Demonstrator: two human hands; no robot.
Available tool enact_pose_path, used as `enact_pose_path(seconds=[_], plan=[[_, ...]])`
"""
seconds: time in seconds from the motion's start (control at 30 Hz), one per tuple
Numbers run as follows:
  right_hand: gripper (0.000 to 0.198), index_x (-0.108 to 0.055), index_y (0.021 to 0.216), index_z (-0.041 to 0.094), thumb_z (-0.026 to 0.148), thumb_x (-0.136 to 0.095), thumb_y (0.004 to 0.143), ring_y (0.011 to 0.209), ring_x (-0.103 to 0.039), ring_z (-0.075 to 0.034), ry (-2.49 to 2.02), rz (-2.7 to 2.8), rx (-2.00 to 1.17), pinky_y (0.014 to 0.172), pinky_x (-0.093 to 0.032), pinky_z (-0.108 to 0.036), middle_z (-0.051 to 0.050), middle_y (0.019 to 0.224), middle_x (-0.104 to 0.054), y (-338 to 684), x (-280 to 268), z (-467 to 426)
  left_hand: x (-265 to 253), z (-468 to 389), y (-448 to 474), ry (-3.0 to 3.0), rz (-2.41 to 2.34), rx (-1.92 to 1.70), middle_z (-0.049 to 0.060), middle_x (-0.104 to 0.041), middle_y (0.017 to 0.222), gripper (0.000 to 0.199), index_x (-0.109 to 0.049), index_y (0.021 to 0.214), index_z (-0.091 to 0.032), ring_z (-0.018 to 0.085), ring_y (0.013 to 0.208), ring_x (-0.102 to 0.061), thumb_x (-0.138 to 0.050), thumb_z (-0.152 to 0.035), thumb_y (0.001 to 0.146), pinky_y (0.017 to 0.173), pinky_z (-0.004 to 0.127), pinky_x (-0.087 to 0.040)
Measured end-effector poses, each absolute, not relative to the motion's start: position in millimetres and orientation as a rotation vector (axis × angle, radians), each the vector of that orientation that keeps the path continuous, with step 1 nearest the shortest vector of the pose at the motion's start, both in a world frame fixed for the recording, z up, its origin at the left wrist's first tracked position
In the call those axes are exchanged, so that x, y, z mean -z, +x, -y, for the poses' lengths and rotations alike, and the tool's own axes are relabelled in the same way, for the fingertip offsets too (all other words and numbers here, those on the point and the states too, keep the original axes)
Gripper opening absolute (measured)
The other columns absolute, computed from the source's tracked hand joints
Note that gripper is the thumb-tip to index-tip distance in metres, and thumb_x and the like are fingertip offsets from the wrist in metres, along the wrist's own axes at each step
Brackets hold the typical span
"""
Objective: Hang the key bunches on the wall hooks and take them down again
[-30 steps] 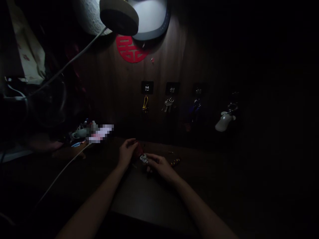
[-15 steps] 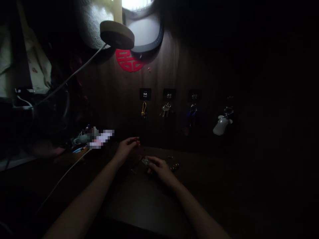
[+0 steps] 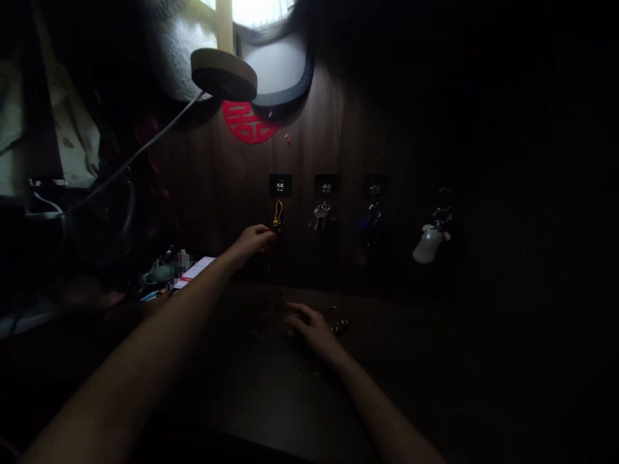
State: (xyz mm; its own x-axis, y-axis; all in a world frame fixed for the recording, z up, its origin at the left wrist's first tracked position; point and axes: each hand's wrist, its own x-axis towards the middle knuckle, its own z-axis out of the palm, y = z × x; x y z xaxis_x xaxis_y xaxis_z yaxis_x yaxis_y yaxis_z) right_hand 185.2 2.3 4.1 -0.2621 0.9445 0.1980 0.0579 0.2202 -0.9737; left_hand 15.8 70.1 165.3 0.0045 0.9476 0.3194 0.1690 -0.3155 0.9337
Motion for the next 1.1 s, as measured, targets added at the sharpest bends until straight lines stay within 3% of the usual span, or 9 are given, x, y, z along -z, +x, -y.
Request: enact_pose_path(seconds=[0.2, 0.5, 0.87, 1.1], plan=[[0.039, -0.058, 0.109, 0.018, 0.033, -0.056, 0.074, 0.058, -0.057, -0.010, -0.990, 1.580, -1.163, 0.057, -0.043, -0.023, 0.000, 0.076, -0.063, 187, -2, -5, -197, -89, 23, 1.536, -1.094, -1.367, -0.001, -0.054, 0.054, 0.011, -0.054, 0.058, -0.015, 0.006, 0.044, -0.044, -0.061, -0.014, 0.066, 0.048, 0.020, -0.032], [0.035, -0.059, 0.107, 0.019, 0.029, -0.052, 0.074, 0.059, -0.058, -0.011, -1.065, 1.612, -1.122, 0.058, -0.043, -0.023, 0.003, 0.068, -0.061, 188, -10, 1, -230, -112, 25, 1.350, -0.957, -1.463, 0.000, -0.060, 0.064, 0.010, -0.058, 0.068, -0.013, 0.009, 0.056, -0.056, -0.067, -0.014, 0.065, 0.057, 0.022, -0.043], [0.034, -0.061, 0.105, 0.017, 0.027, -0.051, 0.075, 0.059, -0.056, -0.010, -1.037, 1.644, -1.092, 0.059, -0.042, -0.022, 0.001, 0.072, -0.062, 187, -2, -3, -243, -130, 35, 1.590, -1.171, -1.600, -0.004, -0.053, 0.047, 0.015, -0.063, 0.063, -0.013, 0.005, 0.044, -0.045, -0.076, -0.020, 0.058, 0.047, 0.017, -0.034], [0.032, -0.062, 0.104, 0.018, 0.022, -0.051, 0.075, 0.059, -0.056, -0.009, -1.060, 1.656, -1.077, 0.058, -0.041, -0.021, 0.002, 0.071, -0.062, 187, -1, -4, -231, -145, 40, 1.509, -1.283, -1.679, -0.005, -0.047, 0.043, 0.022, -0.054, 0.053, -0.016, 0.009, 0.049, -0.046, -0.076, -0.021, 0.056, 0.049, 0.019, -0.033]])
